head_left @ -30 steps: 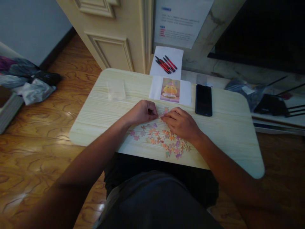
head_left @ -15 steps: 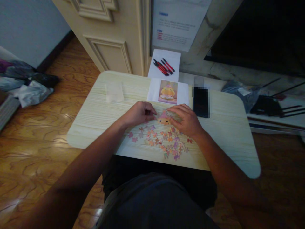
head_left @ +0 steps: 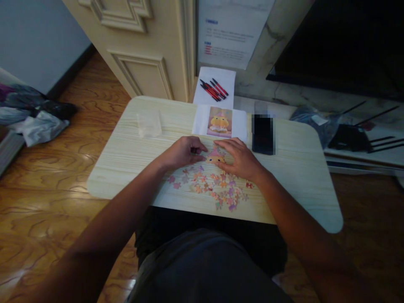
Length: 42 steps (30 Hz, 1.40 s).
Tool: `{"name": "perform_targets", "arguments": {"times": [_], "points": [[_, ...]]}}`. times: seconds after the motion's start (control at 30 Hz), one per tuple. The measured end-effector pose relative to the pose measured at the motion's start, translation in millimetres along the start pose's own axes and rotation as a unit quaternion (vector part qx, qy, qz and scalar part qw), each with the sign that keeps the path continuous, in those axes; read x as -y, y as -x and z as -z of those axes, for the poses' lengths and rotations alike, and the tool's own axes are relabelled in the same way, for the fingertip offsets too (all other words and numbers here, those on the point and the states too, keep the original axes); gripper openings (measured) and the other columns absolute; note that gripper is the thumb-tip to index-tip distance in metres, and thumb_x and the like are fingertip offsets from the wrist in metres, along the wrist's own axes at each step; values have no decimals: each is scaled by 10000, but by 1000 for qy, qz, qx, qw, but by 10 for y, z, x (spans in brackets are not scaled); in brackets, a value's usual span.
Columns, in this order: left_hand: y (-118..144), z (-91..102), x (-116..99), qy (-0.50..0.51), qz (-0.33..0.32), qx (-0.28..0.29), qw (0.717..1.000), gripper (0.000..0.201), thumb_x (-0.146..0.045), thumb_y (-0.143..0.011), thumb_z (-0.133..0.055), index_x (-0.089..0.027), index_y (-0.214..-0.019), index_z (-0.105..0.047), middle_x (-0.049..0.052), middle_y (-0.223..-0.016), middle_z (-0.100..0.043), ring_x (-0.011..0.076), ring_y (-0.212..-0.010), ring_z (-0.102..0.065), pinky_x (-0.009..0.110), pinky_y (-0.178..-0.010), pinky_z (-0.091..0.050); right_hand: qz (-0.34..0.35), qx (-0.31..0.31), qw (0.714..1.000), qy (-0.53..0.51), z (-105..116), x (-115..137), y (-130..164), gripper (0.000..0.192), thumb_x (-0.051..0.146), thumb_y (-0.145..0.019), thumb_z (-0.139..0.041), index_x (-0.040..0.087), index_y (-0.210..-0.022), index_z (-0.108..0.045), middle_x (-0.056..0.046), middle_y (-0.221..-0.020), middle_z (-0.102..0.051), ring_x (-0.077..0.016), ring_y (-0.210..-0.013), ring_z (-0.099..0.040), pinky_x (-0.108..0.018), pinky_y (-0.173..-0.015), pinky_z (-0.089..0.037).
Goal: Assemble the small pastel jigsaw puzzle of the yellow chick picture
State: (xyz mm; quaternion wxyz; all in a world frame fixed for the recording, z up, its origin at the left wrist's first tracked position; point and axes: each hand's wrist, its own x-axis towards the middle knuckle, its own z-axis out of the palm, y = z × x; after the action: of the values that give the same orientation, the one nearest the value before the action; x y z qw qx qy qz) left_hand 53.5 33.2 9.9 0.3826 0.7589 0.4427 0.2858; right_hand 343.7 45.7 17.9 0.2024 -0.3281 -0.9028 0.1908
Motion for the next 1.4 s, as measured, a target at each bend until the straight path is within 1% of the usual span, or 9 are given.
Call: {"name": "perform_targets", "arguments": {"times": [0.3,0.4,0.63,0.77,0.9,1.0,1.13,1.3,1.4], "points": [[-5,-30,34,9,2,-16,1000,219,-235,-859,-851,-172,-1068,-863,57,-922,-799,155,-779,-683,278,-721,-540,-3,5,1000,-13,-14,-6,-7,690,346,-988,-829,288,-1634,-594,-121,-1590,-684,-372,-1469,-594,-646,-1247,-503],[-4,-27,39,22,10,-11,1000,217,-259,-863,-850,-165,-1059,-864,47,-869,-775,149,-736,-664,270,-682,-523,0,8,1000,-18,-19,-24,-13,702,345,-976,-840,276,-1631,-597,-130,-1582,-683,-369,-1473,-589,-639,-1262,-481],[-9,34,-8,39,11,-2,999,231,-291,-853,-864,-167,-1048,-865,25,-798,-720,138,-698,-623,258,-651,-498,-2,14,999,-42,1,-48,4,647,390,-1010,-821,259,-1611,-620,-137,-1598,-680,-349,-1504,-579,-620,-1277,-475],[4,62,-9,43,16,0,999,269,-349,-876,-855,-157,-1064,-862,25,-787,-711,135,-674,-624,261,-639,-509,-8,-10,999,-52,4,-70,19,565,371,-1040,-776,265,-1580,-647,-127,-1576,-708,-329,-1469,-626,-606,-1258,-502],[15,94,8,50,30,-17,998,294,-379,-890,-827,-159,-1084,-853,47,-836,-751,147,-712,-655,277,-673,-543,-38,-71,995,-59,39,-83,38,326,339,-1114,-638,253,-1405,-757,-99,-1397,-811,-274,-1263,-757,-501,-1129,-599],[25,165,19,29,29,-43,998,271,-376,-877,-823,-170,-1050,-854,66,-880,-779,157,-753,-669,290,-709,-564,-46,-110,991,-63,90,-86,57,264,331,-1131,-579,228,-1198,-813,-77,-1184,-859,-222,-1025,-797,-402,-977,-634],[54,305,62,-11,45,-57,997,236,-409,-853,-837,-199,-960,-842,54,-846,-781,156,-721,-641,273,-661,-541,-67,-137,986,-66,142,-92,78,257,370,-1101,-598,229,-1097,-813,-53,-1051,-854,-185,-830,-749,-350,-824,-612],[81,434,125,-23,64,-8,998,262,-447,-843,-843,-198,-924,-834,54,-802,-783,163,-691,-653,266,-638,-532,-78,-128,986,-80,154,-99,98,275,394,-1060,-608,215,-986,-804,-22,-829,-793,-152,-657,-645,-314,-689,-542],[82,468,141,-7,56,18,998,262,-448,-835,-848,-201,-918,-831,51,-834,-796,163,-725,-686,266,-684,-566,-62,-126,986,-91,165,-101,112,262,387,-1041,-624,216,-953,-802,-9,-783,-770,-144,-632,-628,-307,-669,-523]]}}
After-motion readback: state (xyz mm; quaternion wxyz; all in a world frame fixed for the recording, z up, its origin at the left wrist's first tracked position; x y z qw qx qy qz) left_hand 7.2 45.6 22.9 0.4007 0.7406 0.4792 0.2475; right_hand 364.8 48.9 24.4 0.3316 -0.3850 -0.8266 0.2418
